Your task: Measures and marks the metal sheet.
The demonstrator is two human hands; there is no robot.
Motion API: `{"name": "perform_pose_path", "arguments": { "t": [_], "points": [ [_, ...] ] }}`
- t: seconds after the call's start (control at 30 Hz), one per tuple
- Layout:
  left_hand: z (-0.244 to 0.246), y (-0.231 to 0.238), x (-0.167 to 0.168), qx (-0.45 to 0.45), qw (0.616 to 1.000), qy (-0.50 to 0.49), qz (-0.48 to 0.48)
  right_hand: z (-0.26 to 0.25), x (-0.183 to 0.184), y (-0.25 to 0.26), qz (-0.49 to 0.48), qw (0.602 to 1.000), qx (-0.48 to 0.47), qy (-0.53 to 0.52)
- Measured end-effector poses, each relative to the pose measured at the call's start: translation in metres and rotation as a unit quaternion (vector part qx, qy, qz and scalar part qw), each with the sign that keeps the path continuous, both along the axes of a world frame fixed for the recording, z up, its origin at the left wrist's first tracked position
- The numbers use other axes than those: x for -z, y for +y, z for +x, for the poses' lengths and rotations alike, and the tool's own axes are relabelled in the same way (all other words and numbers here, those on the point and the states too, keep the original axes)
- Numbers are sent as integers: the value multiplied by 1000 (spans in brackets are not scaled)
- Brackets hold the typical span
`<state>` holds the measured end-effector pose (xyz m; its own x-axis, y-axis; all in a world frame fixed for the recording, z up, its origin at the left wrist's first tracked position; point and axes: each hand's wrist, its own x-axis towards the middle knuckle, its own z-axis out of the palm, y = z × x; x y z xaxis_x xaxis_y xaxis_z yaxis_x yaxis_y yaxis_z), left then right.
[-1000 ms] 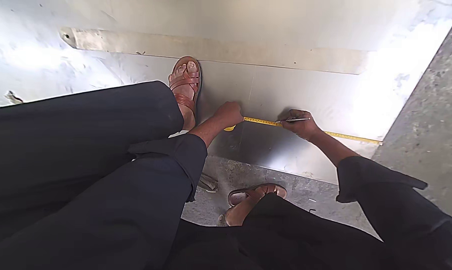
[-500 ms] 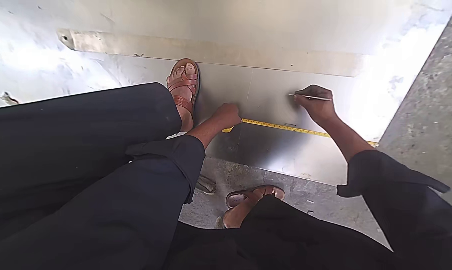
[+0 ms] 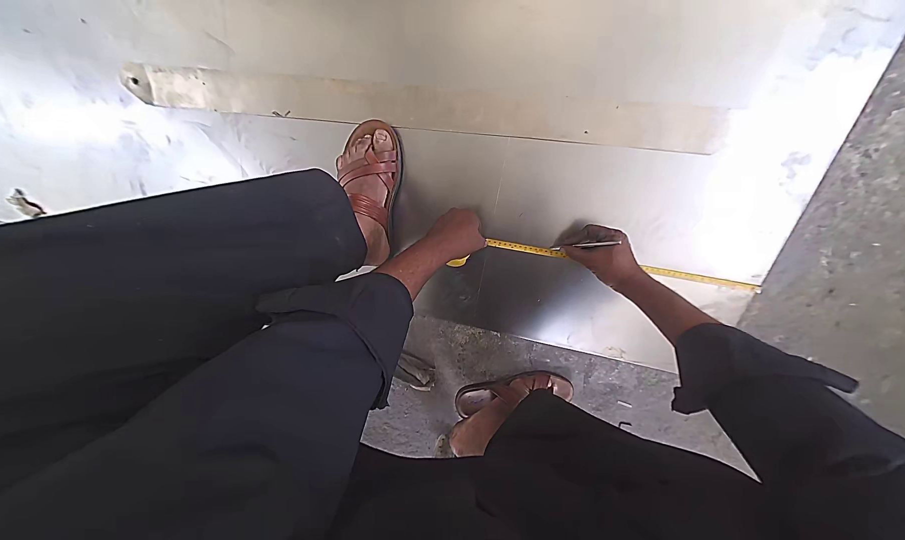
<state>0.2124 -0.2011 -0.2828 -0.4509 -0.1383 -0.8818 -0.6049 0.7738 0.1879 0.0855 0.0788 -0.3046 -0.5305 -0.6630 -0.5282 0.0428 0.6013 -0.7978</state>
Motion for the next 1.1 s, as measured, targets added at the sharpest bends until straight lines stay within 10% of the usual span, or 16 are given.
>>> {"name": "perform_pose_path", "arguments": {
  "t": [0.57, 0.77, 0.9, 1.1],
  "points": [
    [0, 1, -2, -2, 1000, -1, 7, 1, -5, -6, 14, 999, -29, 9],
    [-2, 0, 0, 1, 1000, -3, 6, -61, -28, -17, 47, 935, -109, 334],
    [0, -9, -1, -6, 1000, -6, 5, -157, -82, 5, -27, 939, 241, 245],
    [-12, -15, -8, 4, 994, -41, 100, -95, -36, 40, 72, 990, 47, 110]
  ]
}}
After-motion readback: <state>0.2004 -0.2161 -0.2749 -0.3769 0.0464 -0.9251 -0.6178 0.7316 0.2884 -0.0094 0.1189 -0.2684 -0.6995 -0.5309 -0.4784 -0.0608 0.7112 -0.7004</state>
